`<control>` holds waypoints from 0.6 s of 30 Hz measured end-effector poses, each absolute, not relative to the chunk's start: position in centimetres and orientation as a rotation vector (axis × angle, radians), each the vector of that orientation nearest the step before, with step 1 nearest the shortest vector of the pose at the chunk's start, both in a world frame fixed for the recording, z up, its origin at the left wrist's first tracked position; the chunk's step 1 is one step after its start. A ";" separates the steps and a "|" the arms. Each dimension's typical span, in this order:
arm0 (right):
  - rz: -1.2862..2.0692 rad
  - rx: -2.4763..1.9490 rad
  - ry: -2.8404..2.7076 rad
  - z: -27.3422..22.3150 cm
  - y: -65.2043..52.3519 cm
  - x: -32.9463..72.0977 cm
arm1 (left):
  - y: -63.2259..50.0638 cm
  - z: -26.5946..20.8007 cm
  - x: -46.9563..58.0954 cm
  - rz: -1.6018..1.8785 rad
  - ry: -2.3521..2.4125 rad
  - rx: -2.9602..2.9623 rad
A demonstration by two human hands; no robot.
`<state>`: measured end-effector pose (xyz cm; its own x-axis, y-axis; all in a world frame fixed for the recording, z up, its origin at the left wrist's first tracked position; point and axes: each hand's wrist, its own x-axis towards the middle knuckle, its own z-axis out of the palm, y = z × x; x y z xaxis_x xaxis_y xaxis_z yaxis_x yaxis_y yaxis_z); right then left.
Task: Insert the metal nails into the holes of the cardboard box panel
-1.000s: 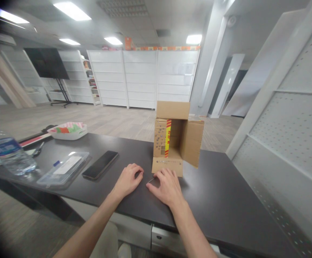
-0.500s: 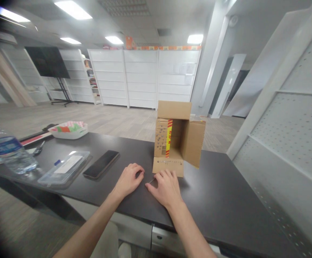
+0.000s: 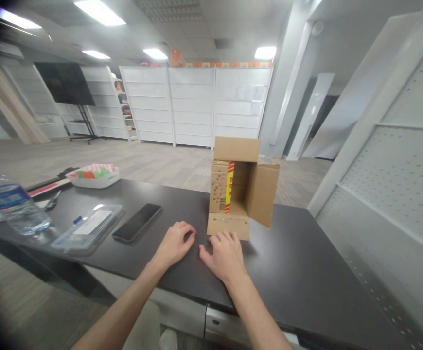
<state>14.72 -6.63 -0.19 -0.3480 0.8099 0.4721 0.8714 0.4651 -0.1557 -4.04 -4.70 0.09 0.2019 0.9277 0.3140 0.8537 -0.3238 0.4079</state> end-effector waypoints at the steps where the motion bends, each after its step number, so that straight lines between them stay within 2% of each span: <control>1: -0.172 -1.395 -2.224 -0.2 -6.6 14.7 | -4.7 0.1 -4.0 0.771 1.735 2.319; 18: -0.389 -1.294 -2.120 -1.1 -5.7 15.4 | -4.7 0.2 -4.0 0.785 1.729 2.308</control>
<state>15.40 -5.66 -1.05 -0.3301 0.6948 0.6389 0.8763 0.4772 -0.0662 -3.95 -4.68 0.22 0.1976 0.9283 0.3150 0.8484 -0.3229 0.4195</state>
